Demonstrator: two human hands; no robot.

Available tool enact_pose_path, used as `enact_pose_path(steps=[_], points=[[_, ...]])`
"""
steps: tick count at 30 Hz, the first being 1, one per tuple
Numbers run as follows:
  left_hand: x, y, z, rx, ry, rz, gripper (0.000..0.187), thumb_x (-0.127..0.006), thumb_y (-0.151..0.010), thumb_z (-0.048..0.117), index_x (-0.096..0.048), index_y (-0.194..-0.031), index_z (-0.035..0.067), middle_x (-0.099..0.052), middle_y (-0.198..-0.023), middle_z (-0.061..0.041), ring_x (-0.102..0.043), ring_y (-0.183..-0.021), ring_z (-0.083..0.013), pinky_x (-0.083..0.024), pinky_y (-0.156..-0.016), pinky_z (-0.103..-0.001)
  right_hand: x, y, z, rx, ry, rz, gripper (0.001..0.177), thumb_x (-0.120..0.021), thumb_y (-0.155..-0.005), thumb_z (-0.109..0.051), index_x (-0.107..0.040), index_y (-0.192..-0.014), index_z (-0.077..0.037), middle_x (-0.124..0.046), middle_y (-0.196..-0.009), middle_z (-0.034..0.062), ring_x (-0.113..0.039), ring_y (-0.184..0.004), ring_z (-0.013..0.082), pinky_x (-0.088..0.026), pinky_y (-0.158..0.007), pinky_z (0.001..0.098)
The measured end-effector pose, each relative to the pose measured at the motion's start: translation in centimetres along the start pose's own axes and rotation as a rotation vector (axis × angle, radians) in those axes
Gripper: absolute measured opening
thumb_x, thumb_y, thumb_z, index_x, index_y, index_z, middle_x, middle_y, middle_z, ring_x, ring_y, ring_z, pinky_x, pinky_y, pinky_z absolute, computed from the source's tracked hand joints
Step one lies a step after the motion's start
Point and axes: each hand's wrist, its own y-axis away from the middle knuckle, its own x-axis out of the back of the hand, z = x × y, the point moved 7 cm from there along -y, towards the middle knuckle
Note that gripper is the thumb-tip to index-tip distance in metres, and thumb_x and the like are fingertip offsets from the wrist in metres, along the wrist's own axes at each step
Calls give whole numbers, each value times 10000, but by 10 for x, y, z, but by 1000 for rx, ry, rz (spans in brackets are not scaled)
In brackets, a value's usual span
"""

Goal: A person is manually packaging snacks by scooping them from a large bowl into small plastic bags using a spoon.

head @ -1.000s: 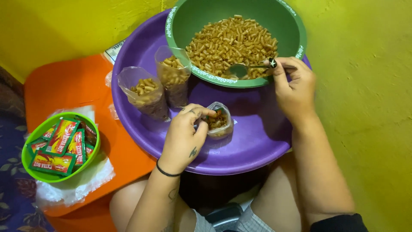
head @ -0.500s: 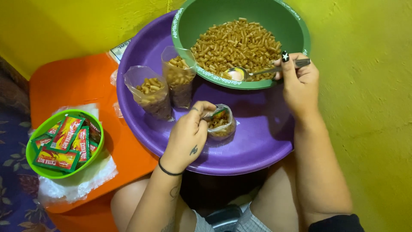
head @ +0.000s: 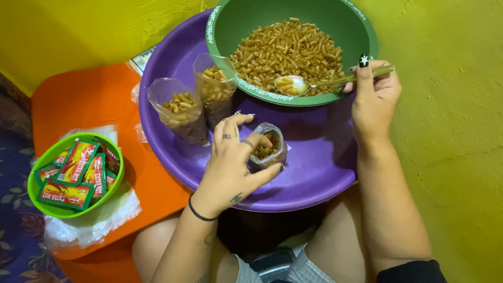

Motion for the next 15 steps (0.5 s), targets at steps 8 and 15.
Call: enact_pose_path(steps=[8,15], points=[[-6,7,-4,-96,-25,27,149,-802,-740,255,-780,-838,147,-456,-1427,-173,-343,-1369,-428,-264,-1129,-537,11,4,-28,25,-24,34,54,-581,-1133,-79,-543,-1096,-79,-622,-1059,81,-574,-795,100,-565,-758,219],[-17,10,-40,132,75,36,1142,-972,-509,275,-333,-1386,-81,-435,-1385,-221,-462,-1300,-367,-373,-1115,-430,-10,33,-77,14,31,-108,94,-617,-1124,-135,-574,-1055,-87,-640,-959,44,-566,-715,73,-514,-701,189]])
